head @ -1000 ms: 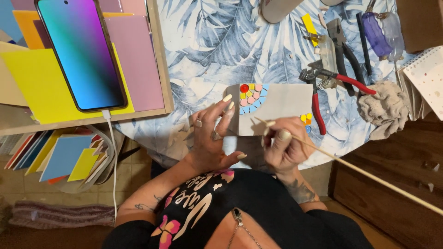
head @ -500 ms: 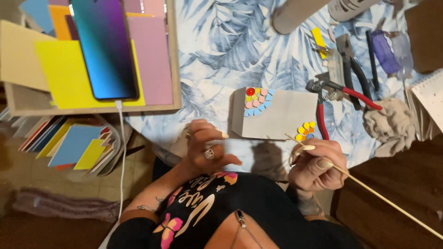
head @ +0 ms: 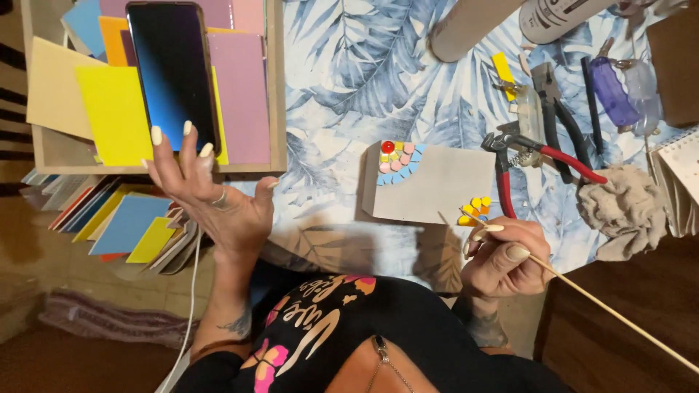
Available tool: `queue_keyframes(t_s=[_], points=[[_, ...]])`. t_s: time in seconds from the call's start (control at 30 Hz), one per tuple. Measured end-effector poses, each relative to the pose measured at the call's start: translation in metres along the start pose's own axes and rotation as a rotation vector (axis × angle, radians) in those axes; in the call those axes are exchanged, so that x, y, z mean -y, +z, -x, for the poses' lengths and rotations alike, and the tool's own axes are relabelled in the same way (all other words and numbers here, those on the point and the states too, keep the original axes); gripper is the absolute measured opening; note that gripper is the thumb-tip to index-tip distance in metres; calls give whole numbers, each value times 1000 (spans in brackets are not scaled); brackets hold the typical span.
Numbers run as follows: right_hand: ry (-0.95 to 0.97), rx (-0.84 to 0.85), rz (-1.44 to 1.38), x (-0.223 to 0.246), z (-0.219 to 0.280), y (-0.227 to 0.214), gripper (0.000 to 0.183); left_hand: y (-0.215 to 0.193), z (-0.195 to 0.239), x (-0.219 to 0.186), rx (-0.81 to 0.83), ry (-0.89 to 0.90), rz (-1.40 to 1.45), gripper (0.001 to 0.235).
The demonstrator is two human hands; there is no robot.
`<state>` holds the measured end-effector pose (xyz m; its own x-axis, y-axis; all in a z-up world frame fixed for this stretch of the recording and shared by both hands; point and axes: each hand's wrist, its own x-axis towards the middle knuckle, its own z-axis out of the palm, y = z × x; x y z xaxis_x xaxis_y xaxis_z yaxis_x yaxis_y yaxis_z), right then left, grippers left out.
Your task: Decorating a small box with colorful foam shapes and cutting a red strip of material using wire cutters.
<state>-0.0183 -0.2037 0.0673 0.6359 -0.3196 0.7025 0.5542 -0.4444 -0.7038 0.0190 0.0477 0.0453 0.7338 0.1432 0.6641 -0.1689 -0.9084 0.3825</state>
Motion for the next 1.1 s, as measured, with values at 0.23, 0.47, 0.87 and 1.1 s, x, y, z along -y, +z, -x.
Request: queue_keyframes(t_s=[0.23,0.47,0.87,1.1], points=[[-165,-58,-62,-30,-5,-31,36,45,25,-7,-227,92,231,54],[-211,-64,42,-121,17,-71,36,72,53,-18,-239,407,546,39],[-290,39,419,-99,7,-55,36,69,55,-16,-76,408,735,39],[-305,101,584,-108,13,-66,36,66,54,-30,-2,369,858,41]])
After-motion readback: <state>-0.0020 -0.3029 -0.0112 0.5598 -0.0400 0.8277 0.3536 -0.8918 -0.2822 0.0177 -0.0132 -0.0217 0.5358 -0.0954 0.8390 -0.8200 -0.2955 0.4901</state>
